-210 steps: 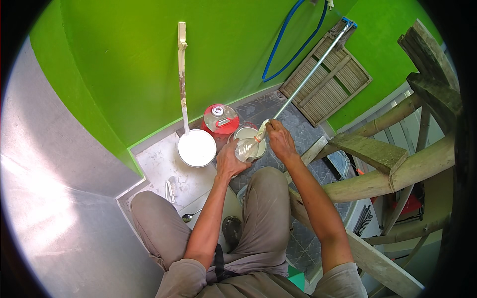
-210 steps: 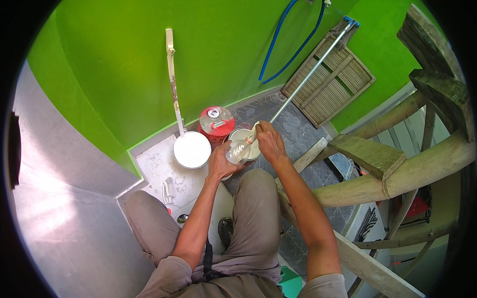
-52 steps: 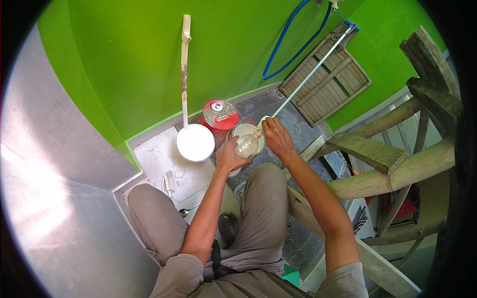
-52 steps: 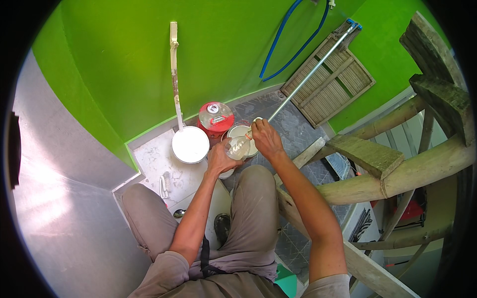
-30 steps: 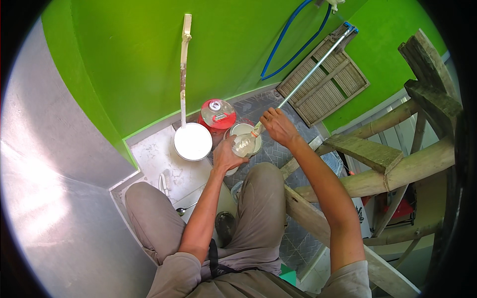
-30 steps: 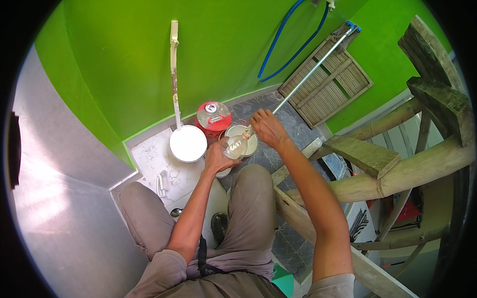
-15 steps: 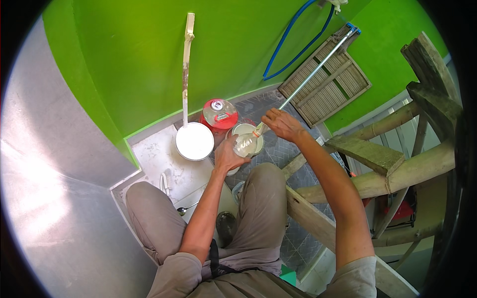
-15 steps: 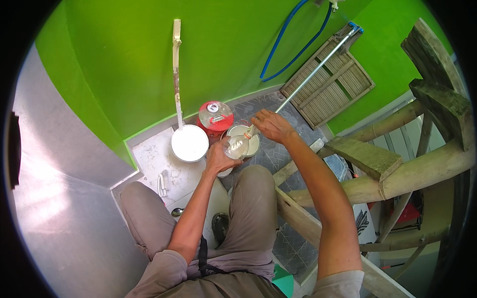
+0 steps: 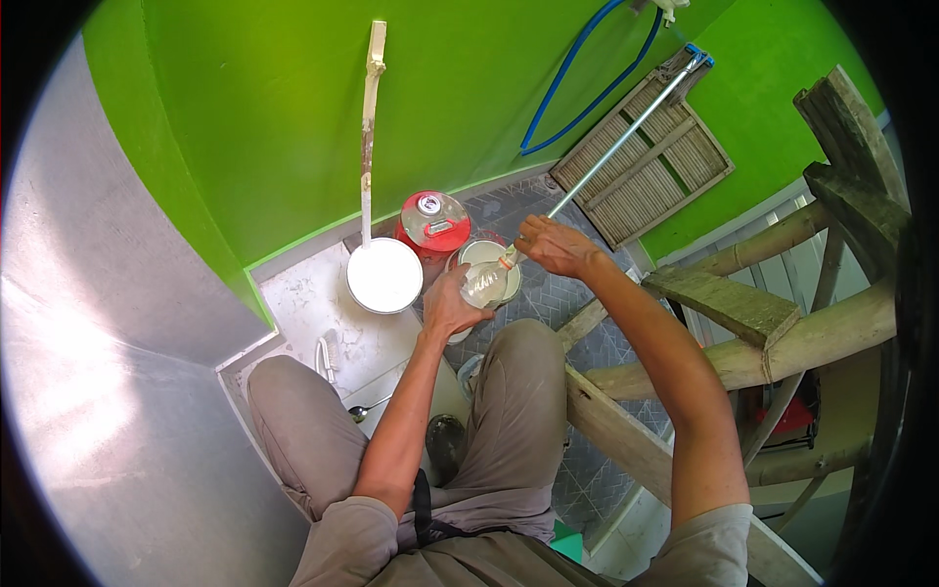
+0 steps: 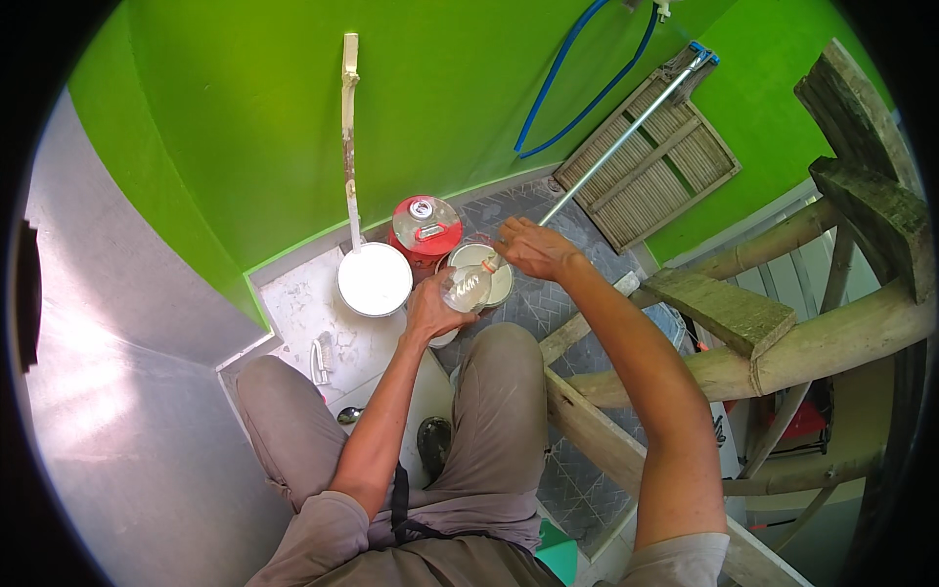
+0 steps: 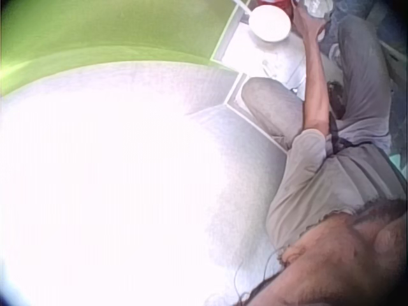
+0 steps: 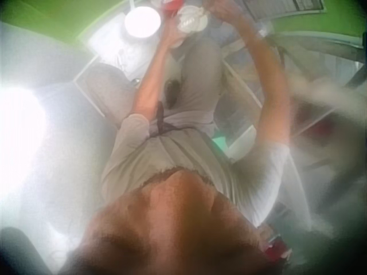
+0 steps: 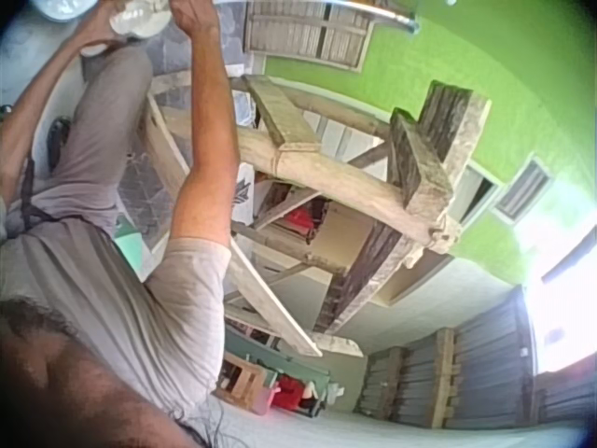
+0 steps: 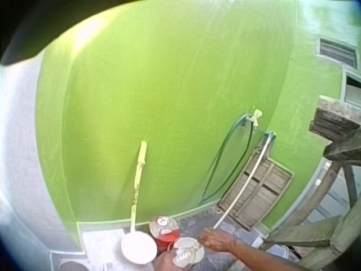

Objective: The person mixes white paint in a bucket using a thin stick, occasionally pouring a clear liquid from a plastic bottle into the paint and stirring it.

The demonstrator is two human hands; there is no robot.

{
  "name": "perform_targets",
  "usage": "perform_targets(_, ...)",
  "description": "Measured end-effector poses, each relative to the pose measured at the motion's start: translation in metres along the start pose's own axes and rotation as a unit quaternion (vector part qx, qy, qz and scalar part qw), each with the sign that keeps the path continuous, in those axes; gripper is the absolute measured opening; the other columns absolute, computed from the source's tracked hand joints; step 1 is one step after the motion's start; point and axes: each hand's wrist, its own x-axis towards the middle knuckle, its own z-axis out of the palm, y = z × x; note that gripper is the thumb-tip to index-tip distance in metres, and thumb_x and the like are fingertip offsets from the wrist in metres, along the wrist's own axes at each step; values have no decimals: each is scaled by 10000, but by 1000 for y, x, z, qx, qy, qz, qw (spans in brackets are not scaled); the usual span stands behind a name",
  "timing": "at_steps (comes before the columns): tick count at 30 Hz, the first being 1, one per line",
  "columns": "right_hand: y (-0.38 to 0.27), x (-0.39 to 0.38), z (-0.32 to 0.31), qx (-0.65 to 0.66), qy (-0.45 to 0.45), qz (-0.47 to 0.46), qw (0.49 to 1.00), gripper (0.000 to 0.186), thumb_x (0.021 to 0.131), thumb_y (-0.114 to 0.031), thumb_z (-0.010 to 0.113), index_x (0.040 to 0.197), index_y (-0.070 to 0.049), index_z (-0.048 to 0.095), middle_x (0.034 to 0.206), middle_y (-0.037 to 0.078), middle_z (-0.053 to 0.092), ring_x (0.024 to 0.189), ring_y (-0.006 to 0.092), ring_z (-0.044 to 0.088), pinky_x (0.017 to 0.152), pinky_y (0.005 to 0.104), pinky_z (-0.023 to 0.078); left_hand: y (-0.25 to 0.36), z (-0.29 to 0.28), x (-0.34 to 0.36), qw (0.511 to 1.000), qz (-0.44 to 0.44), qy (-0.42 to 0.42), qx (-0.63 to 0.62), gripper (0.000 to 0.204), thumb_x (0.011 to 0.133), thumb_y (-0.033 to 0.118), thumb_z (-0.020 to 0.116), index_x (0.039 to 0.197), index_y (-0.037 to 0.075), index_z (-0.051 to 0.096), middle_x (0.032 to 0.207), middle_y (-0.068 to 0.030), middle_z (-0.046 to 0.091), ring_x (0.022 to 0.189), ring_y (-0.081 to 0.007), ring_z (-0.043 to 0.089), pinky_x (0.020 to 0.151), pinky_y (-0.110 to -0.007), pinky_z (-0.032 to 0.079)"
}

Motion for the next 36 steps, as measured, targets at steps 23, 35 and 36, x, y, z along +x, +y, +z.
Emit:
perform_targets(23, -3, 3, 3, -10, -2, -15, 1000, 236, 944, -149, 574, 948, -37, 781, 1080, 112, 693, 1161, 273, 604, 997, 377, 494, 1, 2, 0, 1000, -2, -12, 4, 1023, 513, 355, 982, 1408, -3, 639, 1343, -251, 690, 1247, -374, 669, 1085, -444, 529)
perform_targets(35, -3, 6, 5, -38, 4, -24, 999, 217, 904, -151, 592, 822, -54, 768, 1067, 109, 711, 1143, 271, 612, 985, 380, 498, -7, 11, 3, 999, 26, 21, 22, 1027, 501, 354, 970, 1414, 30, 631, 1205, -203, 744, 1120, -357, 718, 991, -454, 569)
perform_targets(36, -3, 6, 5, -47, -8, -24, 999, 204, 921, -149, 593, 867, -55, 766, 1036, 90, 683, 1124, 259, 593, 984, 372, 488, -7, 12, 3, 999, 26, 21, 21, 1027, 501, 354, 970, 1414, 30, 631, 1205, -203, 744, 1120, -357, 718, 991, -454, 569)
